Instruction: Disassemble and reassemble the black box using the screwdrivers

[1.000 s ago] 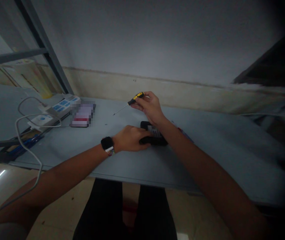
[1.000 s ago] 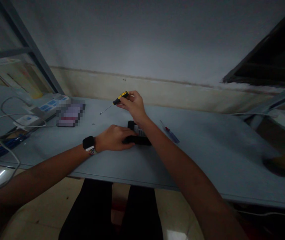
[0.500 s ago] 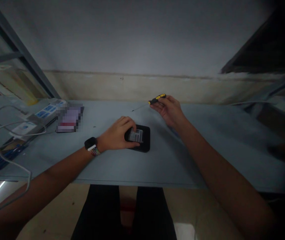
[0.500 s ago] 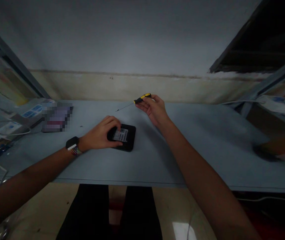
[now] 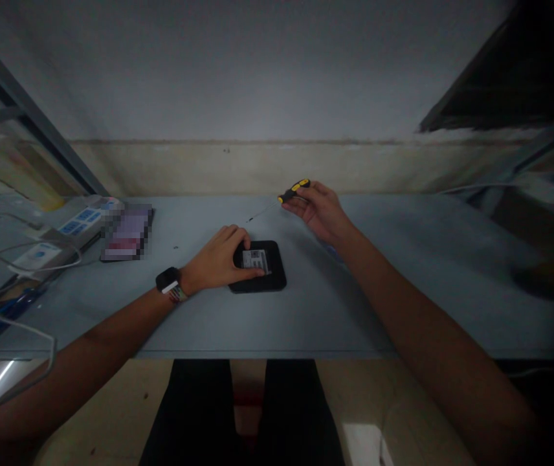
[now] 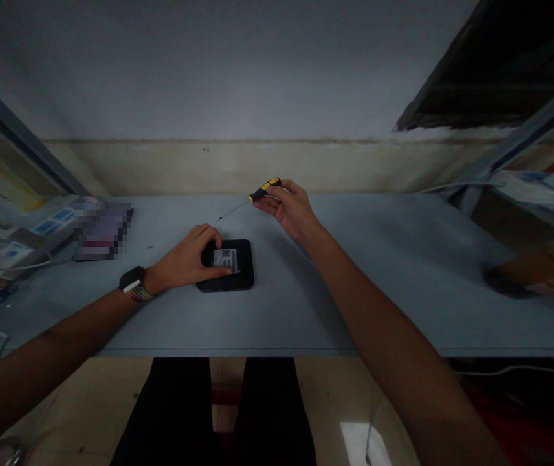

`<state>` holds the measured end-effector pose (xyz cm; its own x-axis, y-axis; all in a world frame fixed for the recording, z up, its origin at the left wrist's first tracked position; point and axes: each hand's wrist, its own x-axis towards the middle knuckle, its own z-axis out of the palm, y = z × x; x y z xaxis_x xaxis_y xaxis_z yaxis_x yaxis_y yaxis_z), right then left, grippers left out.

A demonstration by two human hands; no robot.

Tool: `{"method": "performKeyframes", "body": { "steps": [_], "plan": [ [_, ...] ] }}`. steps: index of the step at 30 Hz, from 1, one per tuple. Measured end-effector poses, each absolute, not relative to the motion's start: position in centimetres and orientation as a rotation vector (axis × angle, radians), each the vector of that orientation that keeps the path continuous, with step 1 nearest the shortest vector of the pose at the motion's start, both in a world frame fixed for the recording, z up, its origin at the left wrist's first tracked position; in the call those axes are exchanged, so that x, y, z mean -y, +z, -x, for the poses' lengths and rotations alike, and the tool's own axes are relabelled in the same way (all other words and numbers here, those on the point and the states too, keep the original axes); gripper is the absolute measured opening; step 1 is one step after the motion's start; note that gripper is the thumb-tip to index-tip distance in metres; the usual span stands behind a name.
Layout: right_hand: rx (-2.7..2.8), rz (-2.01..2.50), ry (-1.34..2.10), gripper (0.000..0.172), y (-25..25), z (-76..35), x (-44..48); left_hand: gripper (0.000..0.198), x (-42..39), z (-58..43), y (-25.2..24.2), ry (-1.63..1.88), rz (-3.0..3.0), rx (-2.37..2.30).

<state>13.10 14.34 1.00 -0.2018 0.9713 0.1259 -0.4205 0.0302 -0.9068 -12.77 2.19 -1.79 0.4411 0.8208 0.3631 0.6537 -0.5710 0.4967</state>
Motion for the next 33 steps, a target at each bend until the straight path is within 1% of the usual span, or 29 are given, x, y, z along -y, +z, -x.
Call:
{"method": "performKeyframes", "body": {
  "steps": [1,4,6,10,17,27,33],
  "plan": [
    [1.086,0.716,1.486,0.018,0.9,-13.0,-14.3,0.050,-2.3,12.8,-1.9,0.889,-2.387,-1.277],
    [1.116,0.732,1.491,0.023,0.9,-12.7,-14.0,0.030,-2.5,13.0,-1.9,1.094,-2.261,-1.315],
    [1.132,0.733,1.495,0.024,0.8,-12.5,-13.8,0.020,-2.7,13.1,-1.7,1.211,-2.195,-1.331],
    [1.161,0.722,1.510,0.025,0.7,-12.0,-13.6,0.017,-2.7,13.4,-1.3,1.257,-2.219,-1.349],
    [1.170,0.692,1.521,0.029,0.6,-11.8,-13.3,0.004,-2.7,13.3,-1.3,1.249,-2.360,-1.333],
    [1.196,0.682,1.509,0.036,0.4,-11.8,-13.3,0.007,-2.8,13.4,-1.3,1.247,-2.328,-1.381],
    [1.198,0.713,1.492,0.037,0.3,-11.8,-13.5,0.009,-2.8,13.4,-1.5,1.269,-2.319,-1.392]
  ]
}}
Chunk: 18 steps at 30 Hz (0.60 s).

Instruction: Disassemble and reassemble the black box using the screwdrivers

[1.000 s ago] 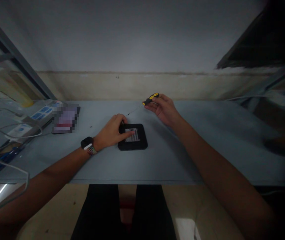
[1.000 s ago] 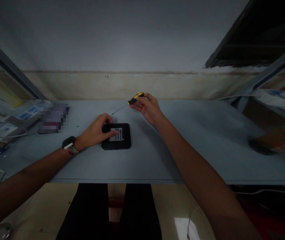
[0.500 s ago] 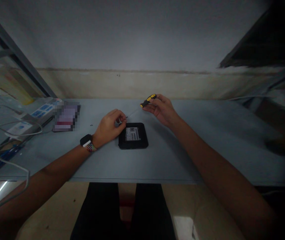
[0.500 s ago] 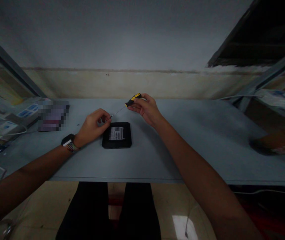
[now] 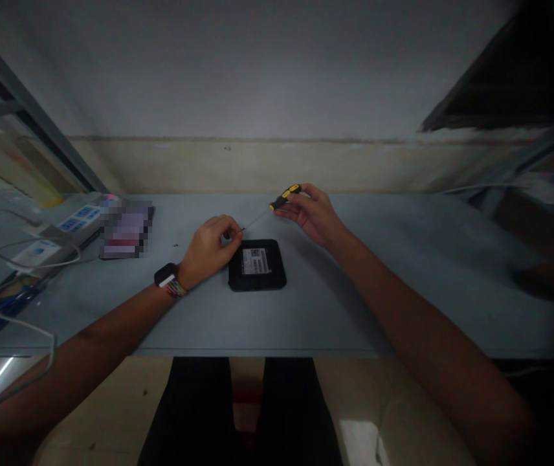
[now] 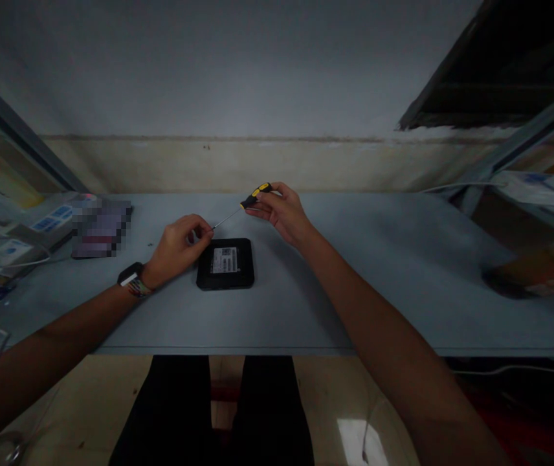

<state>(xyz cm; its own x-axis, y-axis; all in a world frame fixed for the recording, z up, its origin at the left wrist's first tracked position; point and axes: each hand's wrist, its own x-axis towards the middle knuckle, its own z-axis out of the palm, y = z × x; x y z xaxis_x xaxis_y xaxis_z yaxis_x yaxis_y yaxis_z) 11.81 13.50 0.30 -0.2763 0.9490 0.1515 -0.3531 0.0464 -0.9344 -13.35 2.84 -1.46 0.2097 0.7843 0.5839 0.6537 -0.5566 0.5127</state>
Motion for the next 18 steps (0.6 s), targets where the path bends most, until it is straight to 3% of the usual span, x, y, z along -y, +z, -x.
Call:
{"method": "performKeyframes", "body": {
  "steps": [18],
  "plan": [
    [1.240,0.692,1.462,0.043,0.34,-11.79,-13.12,0.007,-2.90,13.38,-1.62,1.216,-2.318,-1.412]
  ]
}}
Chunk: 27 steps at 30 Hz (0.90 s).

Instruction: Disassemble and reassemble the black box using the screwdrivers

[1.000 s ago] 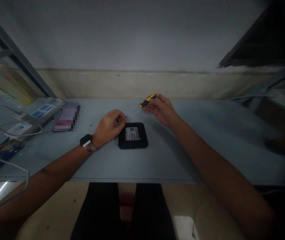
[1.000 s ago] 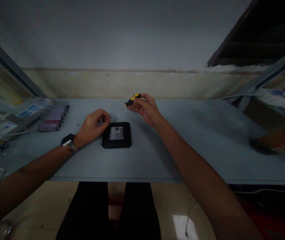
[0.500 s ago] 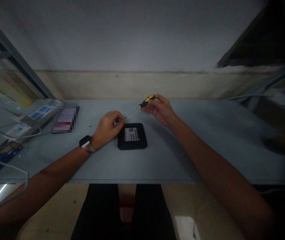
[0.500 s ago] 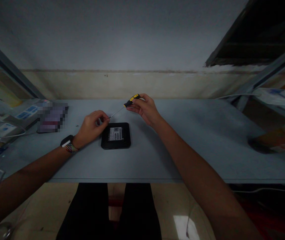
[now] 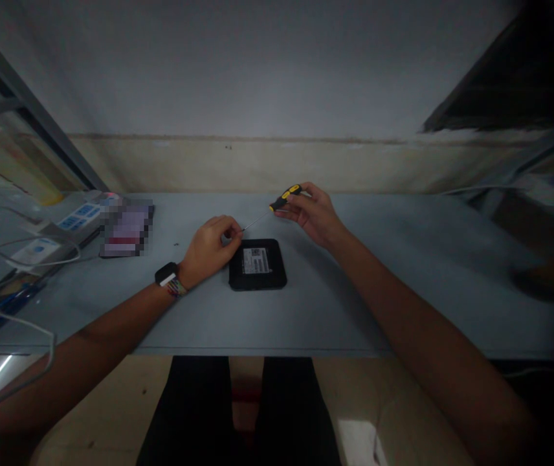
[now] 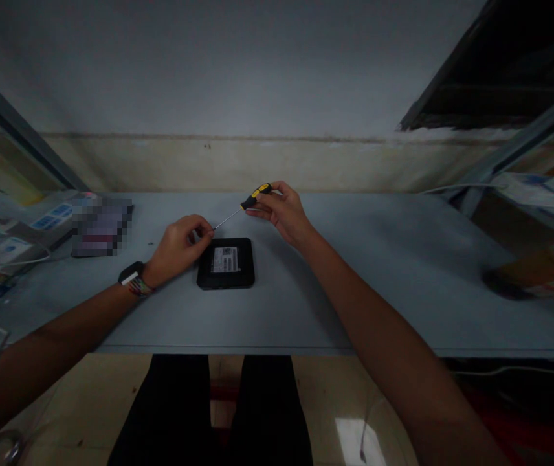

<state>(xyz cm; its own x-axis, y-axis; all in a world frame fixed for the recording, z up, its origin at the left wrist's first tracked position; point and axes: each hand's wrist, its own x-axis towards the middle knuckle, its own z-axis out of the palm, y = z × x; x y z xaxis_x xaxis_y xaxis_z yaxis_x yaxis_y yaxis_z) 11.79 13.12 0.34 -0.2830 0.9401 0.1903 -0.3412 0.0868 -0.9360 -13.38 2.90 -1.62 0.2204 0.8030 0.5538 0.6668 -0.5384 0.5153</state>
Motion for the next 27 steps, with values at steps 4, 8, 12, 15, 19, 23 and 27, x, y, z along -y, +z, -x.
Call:
{"method": "performKeyframes", "body": {
  "steps": [4,8,12,15,19,23,27],
  "plan": [
    [1.254,0.702,1.420,0.044,0.5,-11.7,-12.9,0.007,-2.9,13.4,-1.7,1.221,-2.322,-1.419],
    [1.253,0.755,1.363,0.038,0.8,-11.6,-12.6,0.007,-3.0,13.4,-1.7,1.238,-2.318,-1.411],
    [1.161,0.727,1.491,0.026,1.1,-11.3,-12.2,0.007,-3.1,13.4,-1.7,1.269,-2.286,-1.426],
    [1.073,0.685,1.591,0.016,1.2,-11.0,-11.9,0.007,-3.1,13.4,-1.6,1.290,-2.267,-1.430],
    [1.021,0.620,1.651,0.020,1.4,-10.9,-11.7,0.007,-3.1,13.4,-1.5,1.310,-2.246,-1.424],
    [0.976,0.561,1.700,0.026,1.6,-10.8,-11.7,0.007,-3.2,13.5,-1.7,1.321,-2.229,-1.409],
    [0.949,0.537,1.714,0.017,1.5,-10.7,-11.9,0.007,-3.3,13.5,-1.8,1.328,-2.213,-1.409]
  ]
}}
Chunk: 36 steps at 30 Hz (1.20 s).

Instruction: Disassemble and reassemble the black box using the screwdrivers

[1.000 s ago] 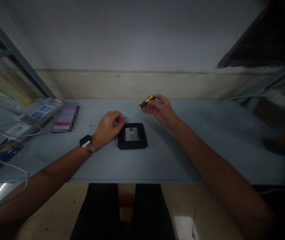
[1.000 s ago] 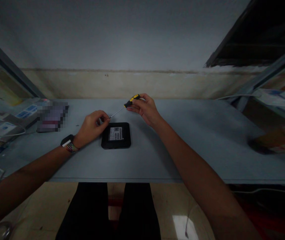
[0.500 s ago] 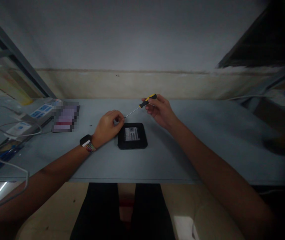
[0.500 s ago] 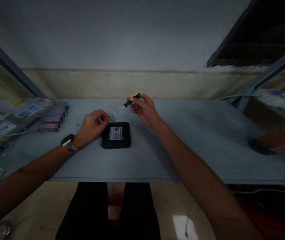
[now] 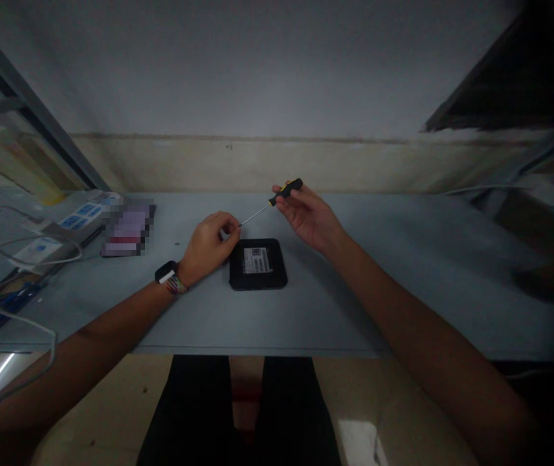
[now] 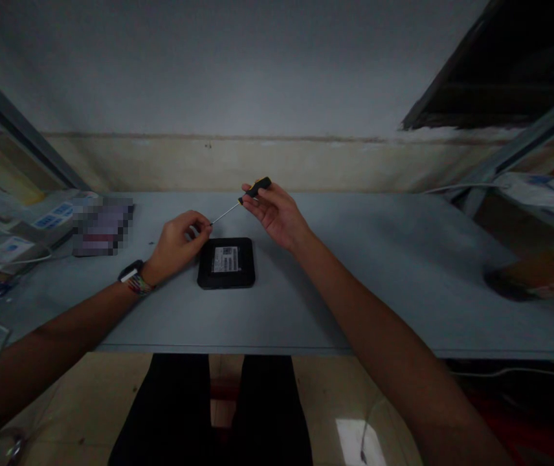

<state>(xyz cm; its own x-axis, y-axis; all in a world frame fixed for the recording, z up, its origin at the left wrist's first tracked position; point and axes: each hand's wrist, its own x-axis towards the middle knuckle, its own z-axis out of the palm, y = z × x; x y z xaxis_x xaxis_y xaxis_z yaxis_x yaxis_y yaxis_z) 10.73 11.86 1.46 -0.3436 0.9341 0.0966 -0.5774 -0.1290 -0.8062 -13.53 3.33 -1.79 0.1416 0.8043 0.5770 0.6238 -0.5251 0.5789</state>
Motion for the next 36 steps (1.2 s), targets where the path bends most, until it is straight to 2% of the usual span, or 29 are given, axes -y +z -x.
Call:
{"method": "performKeyframes", "body": {
  "steps": [18,25,28,32,36],
  "plan": [
    [0.955,0.565,1.715,0.029,1.7,-11.1,-11.8,0.008,-3.1,13.6,-1.6,1.301,-2.276,-1.404],
    [0.967,0.586,1.684,0.019,1.8,-10.9,-11.8,0.007,-3.0,13.4,-1.4,1.263,-2.278,-1.471],
    [0.983,0.588,1.678,0.018,2.0,-10.9,-11.7,0.015,-3.0,13.7,-1.3,1.224,-2.296,-1.575],
    [1.028,0.560,1.660,0.024,2.4,-11.0,-11.4,0.024,-3.4,14.3,-1.3,1.195,-2.260,-1.576],
    [1.137,0.540,1.623,0.034,3.0,-11.2,-10.9,0.020,-3.8,14.5,-1.6,1.160,-2.231,-1.470]
  ]
}}
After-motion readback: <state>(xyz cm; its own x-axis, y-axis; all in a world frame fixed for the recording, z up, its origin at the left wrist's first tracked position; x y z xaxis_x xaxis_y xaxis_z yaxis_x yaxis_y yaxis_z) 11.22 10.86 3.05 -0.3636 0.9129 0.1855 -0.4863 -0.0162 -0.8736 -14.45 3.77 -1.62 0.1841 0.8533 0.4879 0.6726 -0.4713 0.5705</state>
